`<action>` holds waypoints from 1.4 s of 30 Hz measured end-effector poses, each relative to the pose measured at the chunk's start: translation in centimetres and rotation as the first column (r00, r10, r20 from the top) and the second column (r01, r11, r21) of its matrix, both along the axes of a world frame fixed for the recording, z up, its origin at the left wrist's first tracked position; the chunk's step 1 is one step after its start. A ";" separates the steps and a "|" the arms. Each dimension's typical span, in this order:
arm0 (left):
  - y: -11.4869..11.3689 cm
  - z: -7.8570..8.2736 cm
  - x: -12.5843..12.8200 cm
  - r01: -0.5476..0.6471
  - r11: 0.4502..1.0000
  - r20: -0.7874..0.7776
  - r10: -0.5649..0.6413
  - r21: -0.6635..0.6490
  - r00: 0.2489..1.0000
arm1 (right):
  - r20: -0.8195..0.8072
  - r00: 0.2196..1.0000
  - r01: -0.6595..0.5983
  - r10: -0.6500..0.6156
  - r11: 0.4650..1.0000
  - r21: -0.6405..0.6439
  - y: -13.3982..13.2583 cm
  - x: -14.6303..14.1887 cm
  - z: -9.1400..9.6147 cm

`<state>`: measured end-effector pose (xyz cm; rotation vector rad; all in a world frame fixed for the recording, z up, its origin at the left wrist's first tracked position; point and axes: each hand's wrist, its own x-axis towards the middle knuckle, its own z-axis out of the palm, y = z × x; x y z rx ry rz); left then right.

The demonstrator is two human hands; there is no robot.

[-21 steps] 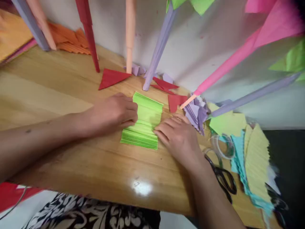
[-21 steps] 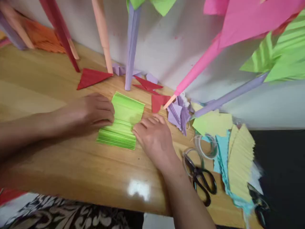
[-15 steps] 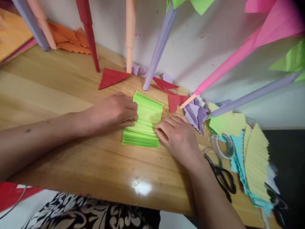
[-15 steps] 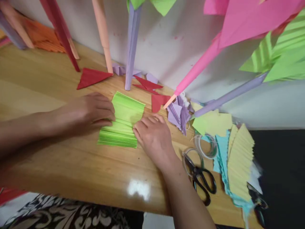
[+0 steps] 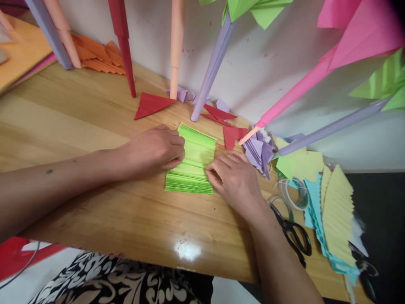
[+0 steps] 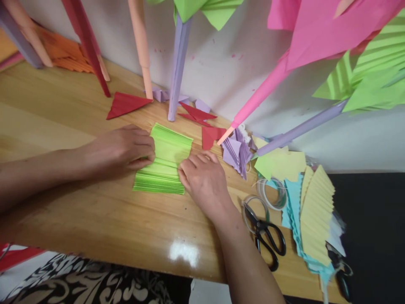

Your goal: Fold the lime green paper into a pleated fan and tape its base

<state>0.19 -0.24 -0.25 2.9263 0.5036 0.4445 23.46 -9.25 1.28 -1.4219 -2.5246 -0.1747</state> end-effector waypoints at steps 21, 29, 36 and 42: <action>0.0 0.1 0.1 -0.006 0.989 0.045 0.012 -0.146 0.999 | -0.037 0.999 -0.009 0.008 1.000 -0.006 0.0 0.2 -0.2; -0.6 0.4 0.4 -0.014 0.999 -0.030 0.013 -0.033 0.999 | -0.027 1.000 0.009 -0.010 0.999 -0.033 0.1 0.1 -0.3; -0.4 -0.2 0.6 -0.009 1.000 0.008 0.009 -0.015 1.000 | -0.043 0.999 -0.007 0.006 1.000 -0.012 0.0 0.1 -0.2; 0.1 0.1 0.3 -0.040 0.995 0.061 0.046 -0.089 0.997 | -0.037 0.999 -0.015 0.014 1.000 -0.024 0.0 0.3 0.0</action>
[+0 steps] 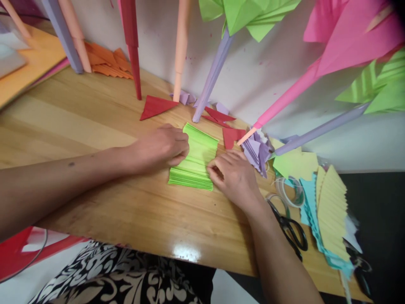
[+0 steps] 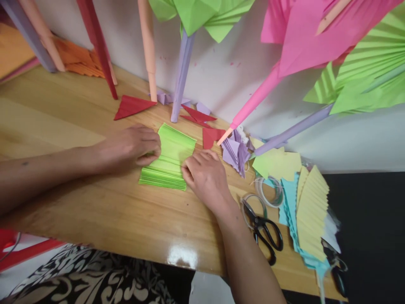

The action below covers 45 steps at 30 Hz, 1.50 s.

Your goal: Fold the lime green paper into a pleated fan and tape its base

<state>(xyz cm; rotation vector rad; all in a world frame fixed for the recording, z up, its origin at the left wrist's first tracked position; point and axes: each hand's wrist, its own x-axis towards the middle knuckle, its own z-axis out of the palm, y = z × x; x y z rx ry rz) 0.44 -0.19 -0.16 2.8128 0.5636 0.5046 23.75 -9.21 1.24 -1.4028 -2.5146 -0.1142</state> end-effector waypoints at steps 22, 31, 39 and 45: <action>-0.2 -0.6 -0.2 -0.035 0.649 0.261 0.354 -0.760 0.898 | -0.082 0.994 0.079 -0.068 0.986 0.147 0.1 0.6 0.3; -0.4 -0.5 0.2 0.048 0.466 0.306 0.498 -0.883 0.811 | -0.115 0.990 0.091 -0.075 0.986 0.139 0.1 0.2 0.3; 0.0 -1.1 -0.1 -0.005 0.666 0.308 0.351 -0.746 0.884 | -0.132 0.988 0.101 -0.083 0.985 0.137 0.2 0.5 0.1; -0.3 -0.8 -0.3 -0.140 0.883 0.282 0.288 -0.449 0.915 | -0.123 0.990 0.085 -0.071 0.990 0.115 0.2 0.6 0.1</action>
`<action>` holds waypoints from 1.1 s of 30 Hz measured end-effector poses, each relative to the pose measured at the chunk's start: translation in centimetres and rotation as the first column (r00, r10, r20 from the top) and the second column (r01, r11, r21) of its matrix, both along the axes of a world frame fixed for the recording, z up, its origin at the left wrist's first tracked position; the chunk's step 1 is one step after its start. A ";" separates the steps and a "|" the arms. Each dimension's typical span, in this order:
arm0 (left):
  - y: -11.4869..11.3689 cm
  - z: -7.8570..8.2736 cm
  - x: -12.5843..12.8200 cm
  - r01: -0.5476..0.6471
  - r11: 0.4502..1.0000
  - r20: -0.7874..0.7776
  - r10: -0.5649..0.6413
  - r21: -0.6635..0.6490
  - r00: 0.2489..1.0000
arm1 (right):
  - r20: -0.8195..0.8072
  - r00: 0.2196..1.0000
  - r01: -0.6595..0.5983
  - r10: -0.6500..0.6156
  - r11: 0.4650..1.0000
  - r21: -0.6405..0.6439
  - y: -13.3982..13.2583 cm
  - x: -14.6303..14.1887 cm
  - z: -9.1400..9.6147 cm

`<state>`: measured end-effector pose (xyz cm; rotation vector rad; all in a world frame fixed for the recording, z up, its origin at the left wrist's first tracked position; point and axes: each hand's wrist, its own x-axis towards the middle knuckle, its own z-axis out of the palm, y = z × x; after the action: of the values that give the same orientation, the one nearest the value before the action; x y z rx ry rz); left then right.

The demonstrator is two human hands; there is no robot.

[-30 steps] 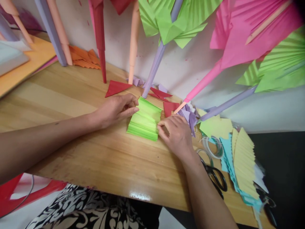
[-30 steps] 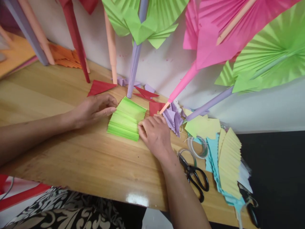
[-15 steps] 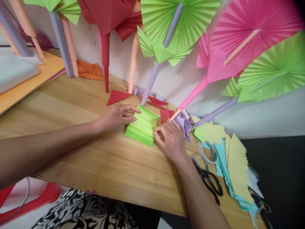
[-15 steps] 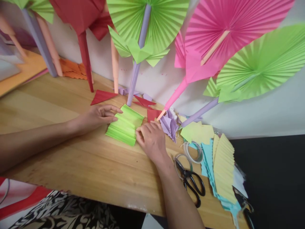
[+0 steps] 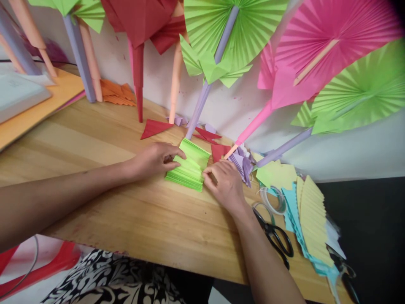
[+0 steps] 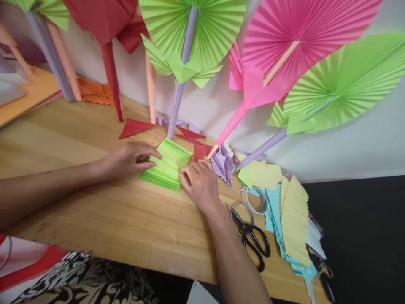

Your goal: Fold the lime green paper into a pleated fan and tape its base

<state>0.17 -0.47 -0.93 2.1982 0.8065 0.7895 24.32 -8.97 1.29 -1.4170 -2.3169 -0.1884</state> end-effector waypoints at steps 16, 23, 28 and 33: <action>0.6 -0.2 -0.2 0.225 0.941 -0.307 -0.142 0.252 0.941 | 0.075 0.997 -0.020 0.031 0.990 -0.137 0.1 -0.3 -0.7; 0.6 0.2 -0.2 0.212 0.942 -0.359 -0.110 0.259 0.927 | 0.101 0.995 0.000 0.016 0.989 -0.148 0.1 -0.4 -0.7; 0.5 0.4 -0.1 0.252 0.911 -0.406 -0.105 0.327 0.908 | 0.117 0.993 0.022 -0.003 0.986 -0.165 0.0 -0.5 -0.5; 0.0 1.1 0.1 0.261 0.894 -0.502 -0.047 0.365 0.864 | 0.121 0.993 0.042 -0.014 0.972 -0.233 0.0 -0.5 -0.1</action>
<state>0.24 -0.44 0.19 2.8810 0.7121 0.3449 23.78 -8.98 1.16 -1.5910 -2.4842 -0.0057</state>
